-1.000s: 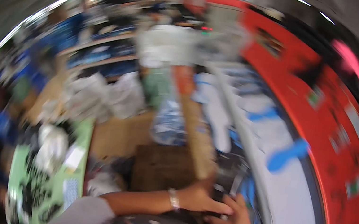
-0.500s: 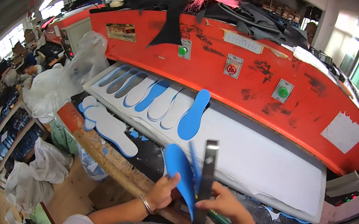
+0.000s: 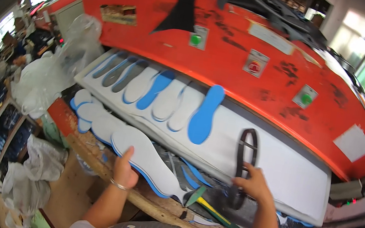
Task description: Operating a hydraulic press to cut shoe insole shapes from material sheets.
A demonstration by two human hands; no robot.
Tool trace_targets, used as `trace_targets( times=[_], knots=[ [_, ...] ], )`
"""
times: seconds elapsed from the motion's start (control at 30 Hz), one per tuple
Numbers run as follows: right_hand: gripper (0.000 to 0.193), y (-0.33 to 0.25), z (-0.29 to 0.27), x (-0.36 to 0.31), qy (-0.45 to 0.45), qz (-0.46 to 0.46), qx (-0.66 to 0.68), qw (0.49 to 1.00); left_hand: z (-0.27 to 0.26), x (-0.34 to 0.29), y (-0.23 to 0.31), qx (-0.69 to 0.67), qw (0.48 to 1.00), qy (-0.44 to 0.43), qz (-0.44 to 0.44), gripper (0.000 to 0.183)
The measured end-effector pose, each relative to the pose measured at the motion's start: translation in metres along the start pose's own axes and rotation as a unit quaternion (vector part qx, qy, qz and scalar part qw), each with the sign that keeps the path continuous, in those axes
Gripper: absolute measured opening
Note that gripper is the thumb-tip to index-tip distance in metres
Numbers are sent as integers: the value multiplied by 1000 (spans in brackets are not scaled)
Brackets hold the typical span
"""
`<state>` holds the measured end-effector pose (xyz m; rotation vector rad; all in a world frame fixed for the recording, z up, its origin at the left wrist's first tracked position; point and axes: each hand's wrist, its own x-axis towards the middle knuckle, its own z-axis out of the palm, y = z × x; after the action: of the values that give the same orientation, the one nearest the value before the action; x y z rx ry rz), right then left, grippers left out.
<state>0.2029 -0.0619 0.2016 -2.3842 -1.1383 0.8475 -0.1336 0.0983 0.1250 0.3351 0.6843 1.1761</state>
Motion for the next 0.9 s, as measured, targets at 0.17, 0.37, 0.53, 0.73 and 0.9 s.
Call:
trace_targets(
  times=[0.17, 0.37, 0.53, 0.73, 0.9],
  knots=[
    [70, -64, -15, 12, 29, 85, -371, 924, -32, 43, 74, 26, 991, 31, 124, 36],
    [78, -89, 24, 131, 183, -90, -191, 960, -111, 65, 68, 550, 695, 214, 410, 84],
    [75, -68, 71, 208, 247, -125, -39, 960, -105, -9, 57, 525, 731, 159, 406, 66],
    [15, -102, 117, 160, 265, -379, -20, 886, -101, -79, 47, 447, 865, 53, 222, 46],
    [18, -103, 140, 11, 76, -578, 67, 810, -56, -107, -13, 427, 830, -115, 339, 77]
  ],
)
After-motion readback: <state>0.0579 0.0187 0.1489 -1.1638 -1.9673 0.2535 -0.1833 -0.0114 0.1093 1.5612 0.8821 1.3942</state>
